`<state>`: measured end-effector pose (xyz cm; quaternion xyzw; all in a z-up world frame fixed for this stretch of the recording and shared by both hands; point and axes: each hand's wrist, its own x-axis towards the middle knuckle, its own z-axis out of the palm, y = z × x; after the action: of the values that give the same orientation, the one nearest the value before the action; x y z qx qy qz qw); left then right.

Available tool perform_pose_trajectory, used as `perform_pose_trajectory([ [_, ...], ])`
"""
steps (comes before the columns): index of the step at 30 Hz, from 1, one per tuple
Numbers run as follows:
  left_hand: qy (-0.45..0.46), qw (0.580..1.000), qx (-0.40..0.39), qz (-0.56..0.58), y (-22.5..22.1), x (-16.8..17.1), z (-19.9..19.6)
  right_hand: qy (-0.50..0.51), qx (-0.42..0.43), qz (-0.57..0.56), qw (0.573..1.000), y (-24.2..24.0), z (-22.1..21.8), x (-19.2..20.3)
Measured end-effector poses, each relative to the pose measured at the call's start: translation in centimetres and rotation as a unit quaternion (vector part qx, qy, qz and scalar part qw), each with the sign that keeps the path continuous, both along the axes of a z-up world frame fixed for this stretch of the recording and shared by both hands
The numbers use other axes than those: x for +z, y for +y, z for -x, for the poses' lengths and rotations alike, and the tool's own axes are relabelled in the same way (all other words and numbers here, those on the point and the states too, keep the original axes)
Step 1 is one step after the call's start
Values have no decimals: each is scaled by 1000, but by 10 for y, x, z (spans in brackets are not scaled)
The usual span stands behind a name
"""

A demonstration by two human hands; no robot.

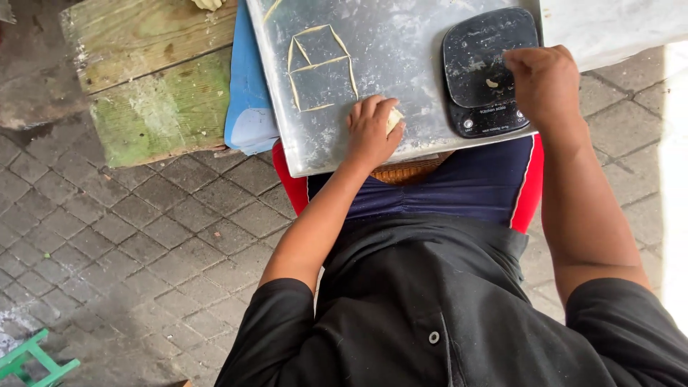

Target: Rolling small pieces of dough into thin strips and arranging them on a metal tray to form a house shape.

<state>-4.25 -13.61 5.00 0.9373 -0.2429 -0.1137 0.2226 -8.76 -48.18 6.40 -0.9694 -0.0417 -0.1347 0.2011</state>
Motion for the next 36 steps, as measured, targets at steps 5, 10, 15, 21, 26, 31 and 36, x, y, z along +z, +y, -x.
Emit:
perform_pose_trajectory([
  [5, -46, 994, 51, 81, 21, 2, 11, -17, 86, 58, 994, -5, 0, -5],
  [10, -47, 983, 95, 148, 39, 19, 35, 71, 66, 213, 972, 10, -4, 3],
  [15, -63, 968, 134, 205, 55, 10, 38, -2, 77, 185, 980, 38, -2, 11],
  [21, -28, 977, 96, 186, 36, -6, 27, 67, 67, -81, 992, 139, -14, -13],
  [26, -32, 993, 58, 99, 19, -12, 14, 142, 38, -70, 987, 174, -17, -29],
  [31, -40, 992, 62, 101, 19, -16, 13, 155, 1, -95, 983, 173, -17, -34],
  [36, -64, 985, 60, 148, 22, -26, 16, 255, -25, -204, 945, 175, -17, -7],
])
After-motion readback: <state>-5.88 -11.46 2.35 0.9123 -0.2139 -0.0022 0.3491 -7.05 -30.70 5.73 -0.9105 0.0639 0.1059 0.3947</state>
